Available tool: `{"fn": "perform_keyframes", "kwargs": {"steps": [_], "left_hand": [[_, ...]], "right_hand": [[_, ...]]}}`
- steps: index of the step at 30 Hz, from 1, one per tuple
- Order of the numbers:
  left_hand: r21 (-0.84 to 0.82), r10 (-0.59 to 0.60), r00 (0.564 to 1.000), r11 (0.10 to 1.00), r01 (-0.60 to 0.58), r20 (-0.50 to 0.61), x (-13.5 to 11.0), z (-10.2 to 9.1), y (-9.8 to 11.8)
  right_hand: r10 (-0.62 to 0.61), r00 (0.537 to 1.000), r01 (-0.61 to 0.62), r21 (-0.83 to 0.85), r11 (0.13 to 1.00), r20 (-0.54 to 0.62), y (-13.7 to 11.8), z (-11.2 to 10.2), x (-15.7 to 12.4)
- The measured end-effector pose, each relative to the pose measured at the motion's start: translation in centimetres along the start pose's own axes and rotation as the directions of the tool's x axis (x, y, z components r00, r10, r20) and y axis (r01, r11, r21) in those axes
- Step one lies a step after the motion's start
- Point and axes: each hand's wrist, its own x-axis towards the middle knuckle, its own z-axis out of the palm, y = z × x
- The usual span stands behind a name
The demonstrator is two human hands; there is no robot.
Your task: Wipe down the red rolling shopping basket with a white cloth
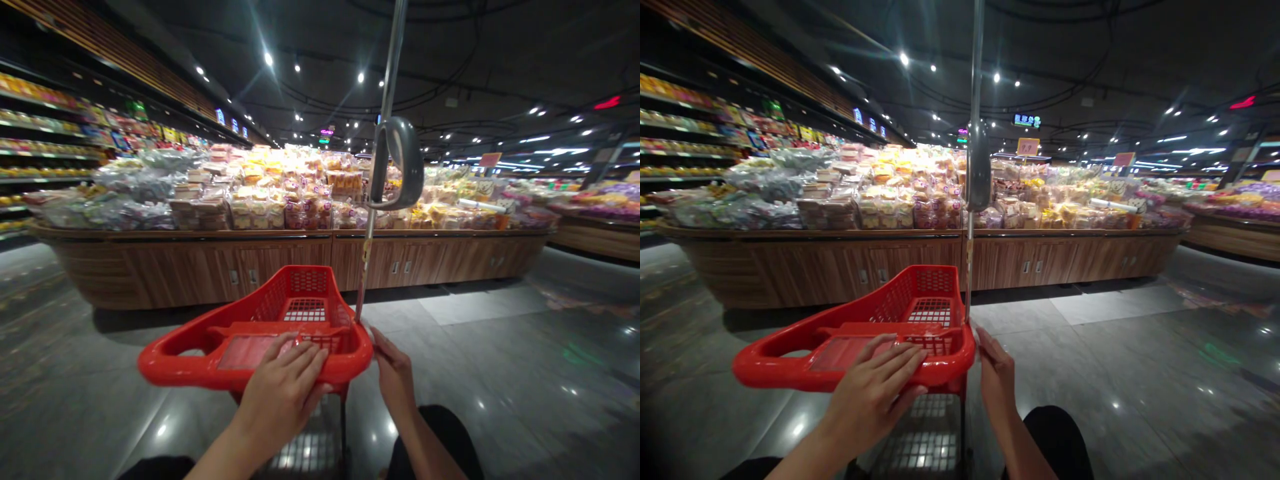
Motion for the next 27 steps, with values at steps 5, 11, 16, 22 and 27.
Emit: {"fn": "perform_keyframes", "kwargs": {"steps": [5,11,16,22,27], "left_hand": [[0.002,0.015,0.999,1.000,-0.015,-0.037,0.1,-0.5,0.1],[-0.029,0.036,0.998,0.999,-0.038,-0.042,-0.5,-1.3,0.3],[-0.074,0.023,0.999,0.997,-0.026,-0.041,-1.1,-1.4,-0.1],[-0.103,0.020,0.998,0.994,-0.026,-0.060,-1.5,-1.1,-1.8],[-0.098,0.050,0.998,0.994,-0.053,-0.029,-2.1,-1.1,-3.6]], "right_hand": [[0.002,1.000,-0.002,0.012,1.000,0.007,-0.2,0.2,-0.1],[-0.075,0.997,0.074,-0.081,0.994,-0.007,-0.1,-1.0,-2.9],[0.008,0.998,-0.009,0.012,1.000,0.055,1.3,-0.1,0.4],[-0.162,0.943,0.224,-0.196,0.955,0.290,0.2,-0.4,4.0],[-0.212,0.849,0.423,-0.381,0.822,0.484,-0.8,-0.7,5.7]]}}
